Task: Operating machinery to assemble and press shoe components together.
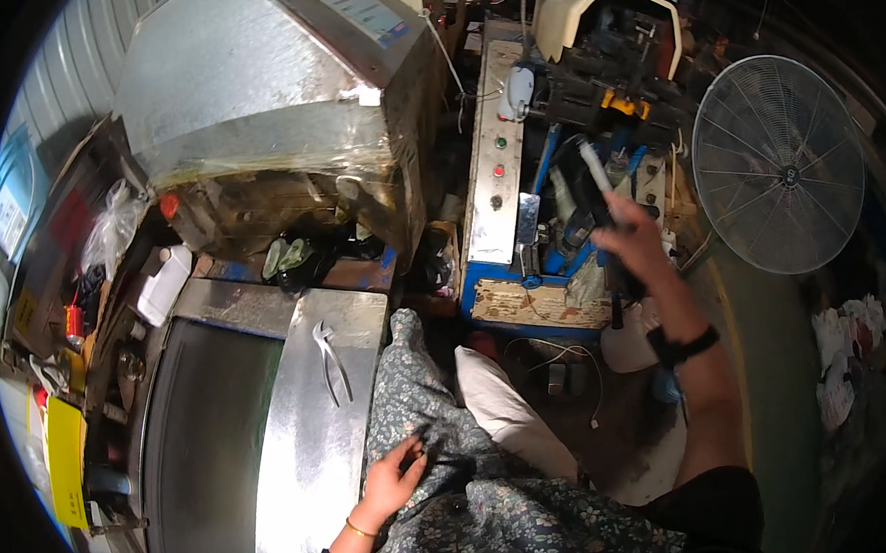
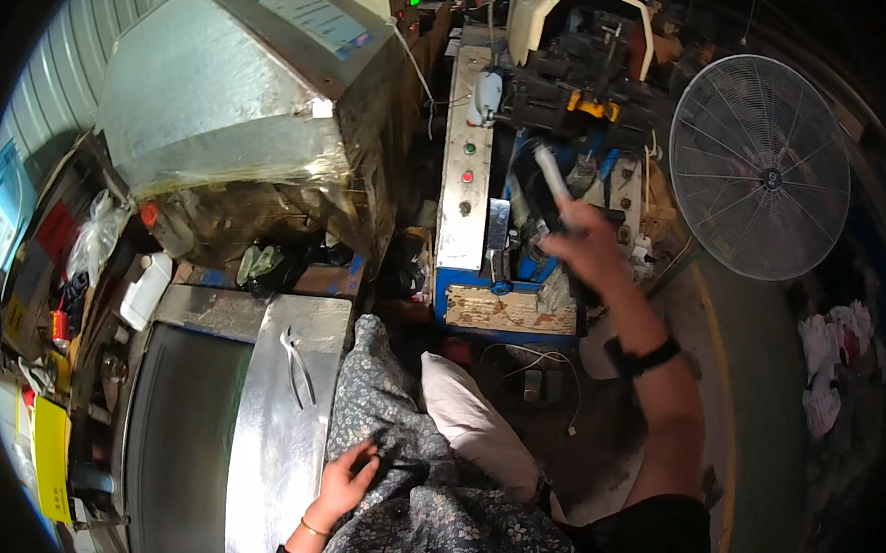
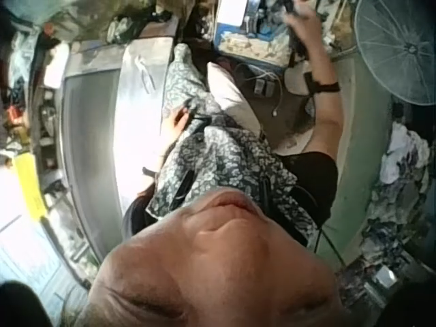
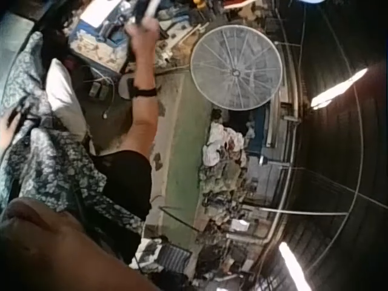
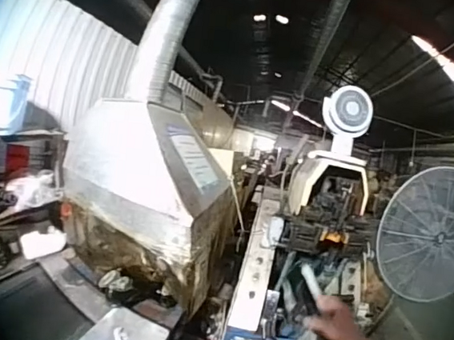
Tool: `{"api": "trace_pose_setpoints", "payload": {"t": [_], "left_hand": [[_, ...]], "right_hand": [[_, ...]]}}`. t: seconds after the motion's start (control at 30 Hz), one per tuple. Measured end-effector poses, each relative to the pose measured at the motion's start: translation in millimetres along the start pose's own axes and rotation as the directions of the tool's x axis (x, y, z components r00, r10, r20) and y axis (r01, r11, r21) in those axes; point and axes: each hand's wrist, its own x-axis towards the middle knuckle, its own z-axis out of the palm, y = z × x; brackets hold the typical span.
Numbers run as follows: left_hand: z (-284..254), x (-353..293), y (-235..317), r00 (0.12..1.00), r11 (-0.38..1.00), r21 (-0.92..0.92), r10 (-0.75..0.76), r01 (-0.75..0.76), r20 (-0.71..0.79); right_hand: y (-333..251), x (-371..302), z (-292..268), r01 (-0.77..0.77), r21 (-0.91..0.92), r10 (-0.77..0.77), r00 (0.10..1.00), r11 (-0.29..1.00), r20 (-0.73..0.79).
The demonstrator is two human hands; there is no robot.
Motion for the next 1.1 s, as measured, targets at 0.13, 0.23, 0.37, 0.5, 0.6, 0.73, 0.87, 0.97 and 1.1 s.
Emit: {"api": "trace_pose_setpoints", "payload": {"t": [0.13,0.23,0.37,0.5,0.6,0.73,0.87,0.97,1.1], "left_hand": [[12,-15,-3,0.997,0.99,0.126,0.069,-0.071,0.017],[16,-14,3,0.985,0.938,0.301,0.168,-0.172,0.037],[20,-3,9,0.992,0.954,0.272,0.128,-0.126,0.009],[23,-4,12,0.995,0.949,0.303,0.096,-0.086,-0.018],[27,0,15,0.99,0.925,0.363,0.136,-0.116,-0.032],[33,2,11,0.984,0.887,0.436,0.175,-0.15,-0.018],[35,1,12,0.984,0.866,0.472,0.18,-0.164,0.012],[37,4,15,0.982,0.854,0.494,0.19,-0.165,0.0],[39,4,18,0.987,0.846,0.516,0.161,-0.139,0.002]], "right_hand": [[62,82,-75,-0.043,-0.416,-0.049,0.977,0.908,-0.209],[76,120,-96,-0.194,-0.289,0.12,0.959,0.937,-0.256],[108,152,-121,-0.203,-0.218,0.167,0.971,0.955,-0.171],[94,165,-126,-0.174,-0.275,0.165,0.985,0.946,-0.054],[91,160,-119,-0.172,-0.325,0.146,0.984,0.93,-0.101],[77,123,-114,-0.159,-0.271,0.12,0.981,0.949,-0.155],[43,115,-106,-0.245,-0.301,0.196,0.963,0.922,-0.185],[31,115,-103,-0.223,-0.318,0.169,0.968,0.921,-0.188],[39,135,-111,-0.123,-0.553,0.077,0.991,0.824,-0.107]]}}
